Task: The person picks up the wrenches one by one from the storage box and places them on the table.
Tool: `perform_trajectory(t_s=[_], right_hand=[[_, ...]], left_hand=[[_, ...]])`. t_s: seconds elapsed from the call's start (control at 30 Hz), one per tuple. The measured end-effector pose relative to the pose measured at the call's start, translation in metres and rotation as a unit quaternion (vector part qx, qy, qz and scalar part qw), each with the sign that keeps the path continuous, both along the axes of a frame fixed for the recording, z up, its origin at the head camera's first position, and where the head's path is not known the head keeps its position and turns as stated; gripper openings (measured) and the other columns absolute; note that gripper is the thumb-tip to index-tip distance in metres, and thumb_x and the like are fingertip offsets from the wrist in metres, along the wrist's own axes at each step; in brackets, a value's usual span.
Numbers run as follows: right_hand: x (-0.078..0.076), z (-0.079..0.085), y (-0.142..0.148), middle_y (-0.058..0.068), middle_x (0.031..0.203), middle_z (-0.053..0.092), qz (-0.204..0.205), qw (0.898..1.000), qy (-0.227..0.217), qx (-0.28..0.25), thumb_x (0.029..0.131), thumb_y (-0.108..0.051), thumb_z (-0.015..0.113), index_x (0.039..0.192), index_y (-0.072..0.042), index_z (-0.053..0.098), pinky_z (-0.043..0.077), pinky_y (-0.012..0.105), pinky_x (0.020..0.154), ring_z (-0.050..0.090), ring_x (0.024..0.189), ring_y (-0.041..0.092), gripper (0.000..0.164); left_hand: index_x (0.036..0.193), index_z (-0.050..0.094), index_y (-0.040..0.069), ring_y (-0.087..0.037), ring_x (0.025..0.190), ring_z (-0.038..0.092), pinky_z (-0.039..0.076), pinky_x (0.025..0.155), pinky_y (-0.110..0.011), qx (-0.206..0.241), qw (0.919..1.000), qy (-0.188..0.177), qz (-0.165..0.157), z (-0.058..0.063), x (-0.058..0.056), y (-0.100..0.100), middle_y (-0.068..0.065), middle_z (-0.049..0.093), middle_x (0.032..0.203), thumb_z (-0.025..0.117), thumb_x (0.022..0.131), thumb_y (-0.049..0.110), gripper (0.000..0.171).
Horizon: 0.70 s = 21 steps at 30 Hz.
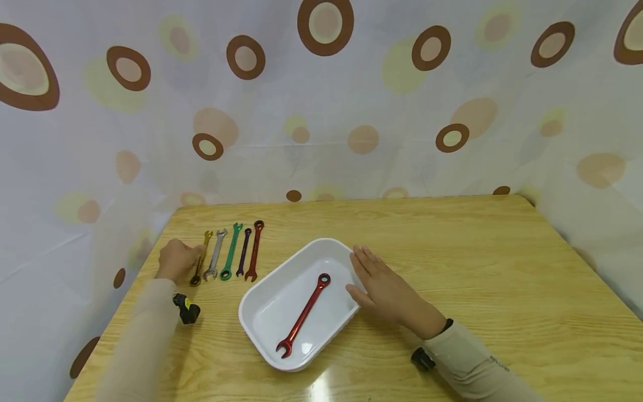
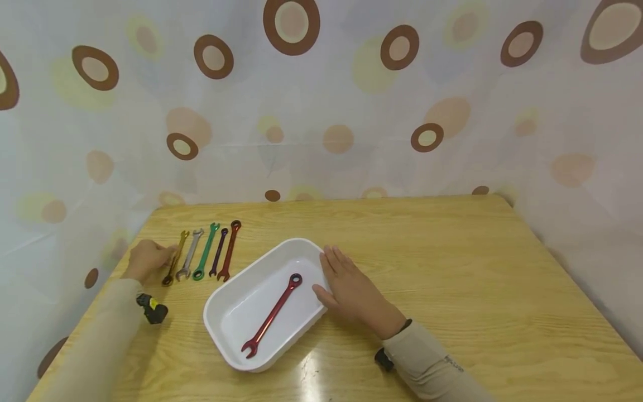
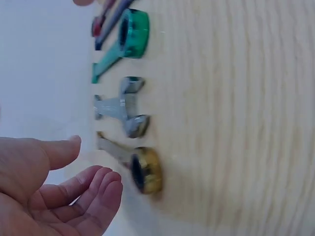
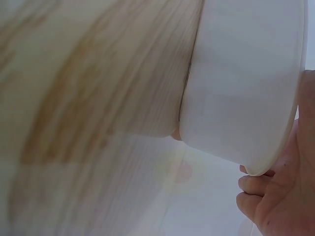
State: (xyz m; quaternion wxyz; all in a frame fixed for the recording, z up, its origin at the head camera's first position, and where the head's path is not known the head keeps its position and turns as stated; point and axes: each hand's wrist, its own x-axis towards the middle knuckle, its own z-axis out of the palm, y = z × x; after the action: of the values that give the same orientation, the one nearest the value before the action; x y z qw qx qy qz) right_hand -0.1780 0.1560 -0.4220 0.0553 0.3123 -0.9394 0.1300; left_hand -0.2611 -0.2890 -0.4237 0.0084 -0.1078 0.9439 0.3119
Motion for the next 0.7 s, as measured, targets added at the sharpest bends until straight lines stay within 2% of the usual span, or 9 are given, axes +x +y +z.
perform_trajectory(t_s=[0.1, 0.13, 0.23, 0.4, 0.53, 0.7], right_hand=[[-0.001, -0.002, -0.002, 0.025, 0.153, 0.024, 0.0, 1.0, 0.001, 0.002, 0.1, -0.038, 0.046, 0.144, 0.01, 0.03, 0.024, 0.049, 0.112, 0.02, 0.142, 0.04, 0.067], [-0.001, -0.002, -0.002, 0.025, 0.153, 0.024, 0.0, 1.0, 0.0, 0.002, 0.1, -0.038, 0.047, 0.144, 0.01, 0.03, 0.024, 0.049, 0.112, 0.02, 0.142, 0.04, 0.067], [-0.001, -0.002, -0.002, 0.025, 0.153, 0.024, -0.001, 1.0, -0.002, 0.002, 0.1, -0.037, 0.047, 0.144, 0.01, 0.03, 0.024, 0.049, 0.112, 0.02, 0.142, 0.04, 0.067], [-0.001, -0.002, -0.001, 0.025, 0.153, 0.024, -0.001, 1.0, -0.002, 0.001, 0.1, -0.037, 0.046, 0.144, 0.01, 0.03, 0.024, 0.049, 0.112, 0.02, 0.142, 0.04, 0.067], [-0.001, -0.002, -0.001, 0.026, 0.153, 0.024, 0.001, 1.0, -0.003, 0.001, 0.1, -0.037, 0.046, 0.144, 0.01, 0.03, 0.024, 0.049, 0.112, 0.019, 0.142, 0.04, 0.067], [-0.001, -0.002, -0.002, 0.026, 0.153, 0.023, 0.001, 1.0, -0.002, 0.002, 0.1, -0.037, 0.046, 0.144, 0.01, 0.029, 0.023, 0.05, 0.112, 0.019, 0.142, 0.04, 0.067]], left_hand=[[0.081, 0.07, -0.006, -0.018, 0.054, 0.054, 0.043, 0.051, -0.032, -0.005, 0.9997, -0.007, -0.024, 0.016, 0.005, 0.003, -0.011, 0.065, 0.066, 0.054, 0.097, 0.03, 0.043], [0.094, 0.07, -0.008, -0.021, 0.063, 0.058, 0.045, 0.056, -0.033, -0.007, 0.9996, -0.005, -0.029, 0.023, 0.008, 0.008, -0.015, 0.068, 0.078, 0.053, 0.098, 0.03, 0.042], [0.111, 0.065, -0.007, -0.026, 0.08, 0.061, 0.049, 0.063, -0.036, -0.006, 0.9985, -0.005, -0.054, 0.043, 0.017, 0.029, -0.019, 0.067, 0.097, 0.053, 0.098, 0.033, 0.044], [0.115, 0.063, -0.004, -0.028, 0.088, 0.063, 0.052, 0.071, -0.039, 0.026, 0.9927, -0.002, -0.118, 0.066, 0.038, 0.068, -0.018, 0.067, 0.101, 0.055, 0.097, 0.035, 0.044], [0.113, 0.065, -0.001, -0.025, 0.087, 0.064, 0.053, 0.072, -0.038, 0.075, 0.9827, -0.001, -0.169, 0.072, 0.056, 0.098, -0.015, 0.068, 0.099, 0.059, 0.096, 0.033, 0.038], [0.107, 0.069, 0.003, -0.02, 0.081, 0.065, 0.053, 0.069, -0.032, 0.109, 0.9662, -0.019, -0.233, 0.061, 0.071, 0.133, -0.009, 0.07, 0.091, 0.063, 0.094, 0.026, 0.028]])
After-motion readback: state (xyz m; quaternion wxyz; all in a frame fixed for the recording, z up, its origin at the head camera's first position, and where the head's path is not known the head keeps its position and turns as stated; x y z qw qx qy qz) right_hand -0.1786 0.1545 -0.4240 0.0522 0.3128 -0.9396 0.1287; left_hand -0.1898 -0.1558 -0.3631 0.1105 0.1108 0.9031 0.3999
